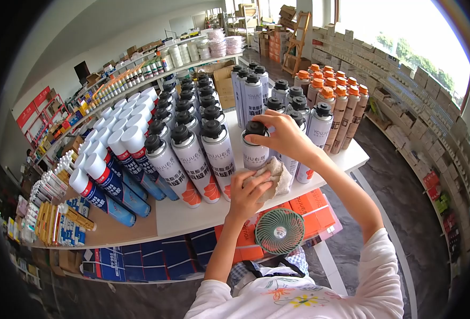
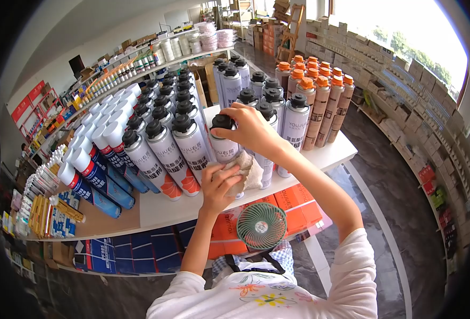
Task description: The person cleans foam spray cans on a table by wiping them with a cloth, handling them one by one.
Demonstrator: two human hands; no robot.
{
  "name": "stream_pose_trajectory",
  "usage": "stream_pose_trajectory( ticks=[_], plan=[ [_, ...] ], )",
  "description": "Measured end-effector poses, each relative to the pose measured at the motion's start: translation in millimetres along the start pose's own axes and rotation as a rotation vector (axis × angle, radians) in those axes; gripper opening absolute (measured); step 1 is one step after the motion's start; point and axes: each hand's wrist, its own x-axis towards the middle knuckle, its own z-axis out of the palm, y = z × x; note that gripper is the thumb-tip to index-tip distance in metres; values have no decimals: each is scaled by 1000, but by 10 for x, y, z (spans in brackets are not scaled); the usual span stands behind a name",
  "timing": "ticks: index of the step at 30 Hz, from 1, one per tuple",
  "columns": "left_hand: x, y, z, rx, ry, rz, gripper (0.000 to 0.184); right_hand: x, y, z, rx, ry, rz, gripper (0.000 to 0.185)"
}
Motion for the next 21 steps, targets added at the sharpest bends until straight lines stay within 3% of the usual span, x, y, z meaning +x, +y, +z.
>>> stream_pose_trajectory(
  ticks=[3, 7, 9, 13, 21],
  plan=[
    [-319, 180, 188, 112, -101, 14, 36, -43, 68, 35, -58, 70, -176, 50],
    [-204, 138, 131, 147, -130, 17, 36, 1, 71, 67, -21, 70, -147, 51],
    [25, 113, 58, 119, 41, 5, 34, -17, 67, 73, -13, 84, -144, 51],
    [199, 54, 63, 68, 170, -9, 35, -31, 52, 100, 36, 135, -166, 45],
    [-444, 92, 264, 208, -85, 62, 28, -50, 30, 81, 40, 126, -163, 45]
  ],
)
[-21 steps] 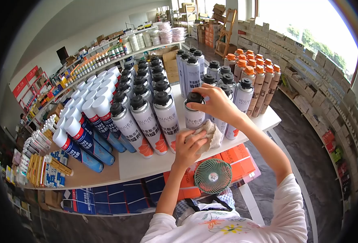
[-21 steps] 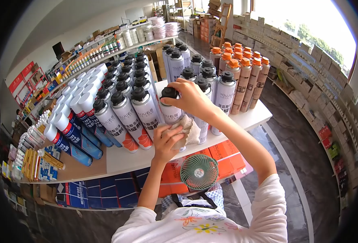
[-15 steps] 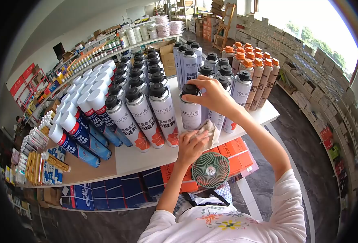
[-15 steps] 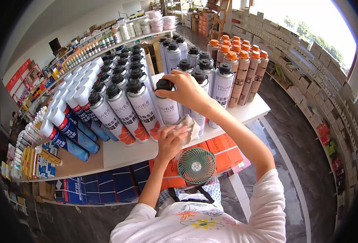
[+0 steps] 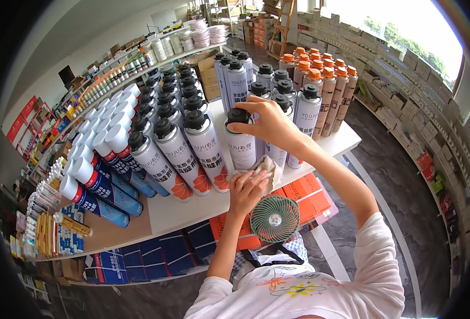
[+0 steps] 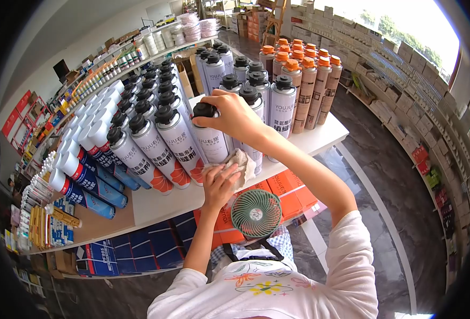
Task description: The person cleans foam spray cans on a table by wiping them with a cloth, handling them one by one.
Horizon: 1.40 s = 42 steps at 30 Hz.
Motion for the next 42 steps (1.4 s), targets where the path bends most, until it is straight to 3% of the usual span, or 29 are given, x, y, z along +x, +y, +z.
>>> stream_pose_trajectory(
  ticks=[2, 5, 8, 10, 13, 17, 20, 21, 25, 27, 30, 32, 37, 42],
  plan=[
    [256, -1, -112, -14, 25, -25, 28, -6, 19, 27, 1, 32, -3, 43],
    [707, -90, -262, -17, 299, -51, 26, -29, -9, 56, -43, 56, -11, 43],
    [802, -104, -281, -39, 325, -38, 25, -44, -45, 26, -102, 79, 4, 45],
    [481, -120, -126, -65, 287, -42, 26, -32, -70, -33, -169, 0, 123, 52],
    [132, -24, -48, -48, 102, -15, 31, -30, -50, -53, -181, -2, 89, 54],
    [155, 71, -96, -162, 216, -187, 34, 58, 2, -107, -211, -87, 69, 58],
    [291, 53, -265, -174, 185, -186, 31, 146, 24, -286, -155, -319, 106, 69],
    [327, 47, -317, -186, 173, -182, 30, 186, 76, -303, -95, -327, 61, 82],
    [382, 36, -401, -195, 150, -183, 30, 269, 175, -352, -53, -331, -5, 68],
    [427, 30, -443, -187, 119, -154, 32, 264, 155, -355, -8, -396, -83, 52],
    [592, -19, -505, -163, 103, -86, 33, 263, 91, -360, -15, -394, -41, 43],
    [743, -49, -577, -136, 105, -58, 34, 250, 115, -313, 21, -340, -120, 43],
    [991, -57, -581, -87, 187, 14, 33, 216, 51, -236, -72, -232, 2, 51],
    [444, -71, -317, -90, 91, 6, 35, 113, 57, -147, -48, -41, -44, 46]
  ],
)
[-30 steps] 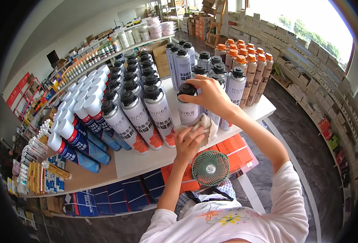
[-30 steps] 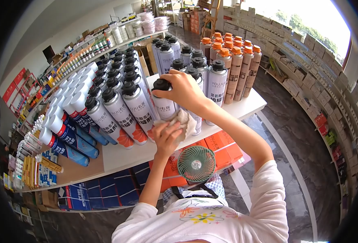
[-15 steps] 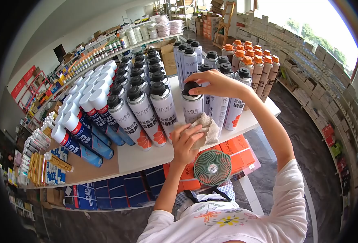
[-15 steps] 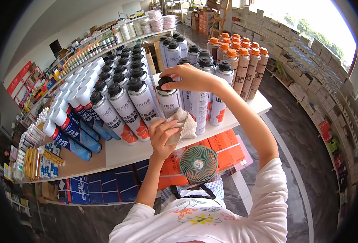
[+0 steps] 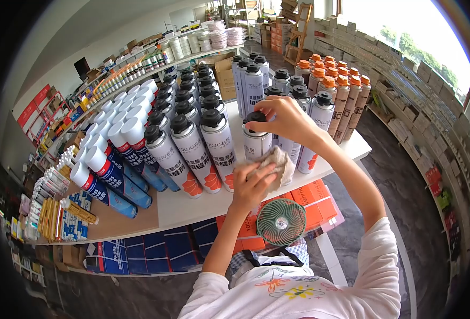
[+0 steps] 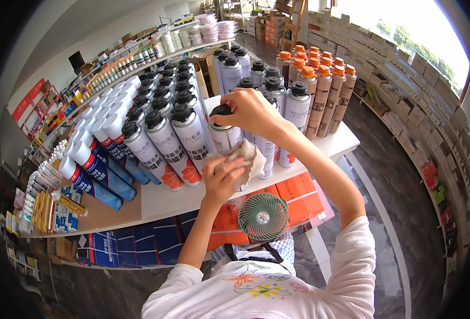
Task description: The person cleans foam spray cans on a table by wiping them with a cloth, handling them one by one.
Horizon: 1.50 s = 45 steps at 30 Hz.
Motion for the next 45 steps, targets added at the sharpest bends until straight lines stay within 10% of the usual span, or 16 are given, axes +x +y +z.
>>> stream_pose_trajectory(
  ticks=[3, 14, 23, 28, 33, 45],
  plan=[
    [-378, 121, 135, 54, -259, 50, 32, -24, -110, -17, -84, -15, 8, 43],
    [273, 43, -8, -75, 143, -132, 41, 2, -145, 15, -128, 24, 38, 40],
    [-358, 393, 17, -72, -101, -337, 37, 2, -226, -125, -233, -216, 128, 55],
    [-166, 445, -129, -149, -15, -376, 35, 39, 123, -105, -107, -301, -372, 65],
    [-56, 496, -195, -140, 15, -346, 35, 122, -36, -238, 65, -496, -29, 57],
    [298, 165, -145, 15, 43, -143, 30, 55, -135, -166, -155, -245, 8, 51]
  ],
)
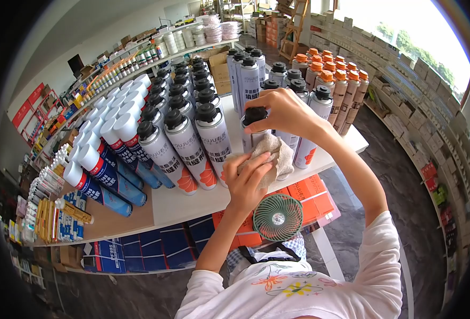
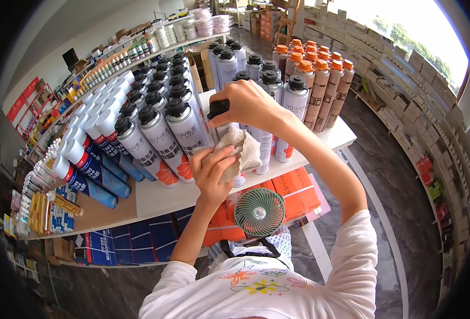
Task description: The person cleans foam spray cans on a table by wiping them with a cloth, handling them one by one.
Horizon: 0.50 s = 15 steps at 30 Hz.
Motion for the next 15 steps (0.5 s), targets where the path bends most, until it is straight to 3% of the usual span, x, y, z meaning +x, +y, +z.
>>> stream_pose_trajectory(
  ticks=[5, 8, 11, 15],
  plan=[
    [-774, -186, 378, -20, -8, 125, 35, -4, -69, 65, -56, 14, 93, 48],
    [-910, -175, 367, 33, -220, 144, 29, -12, -81, 72, -76, 44, 94, 46],
    [-387, -162, 209, 40, -85, 128, 28, 27, -40, 181, -171, 206, -3, 47],
    [160, -123, 99, -1, 72, 62, 28, 68, -62, 198, -259, 153, 29, 46]
  ],
)
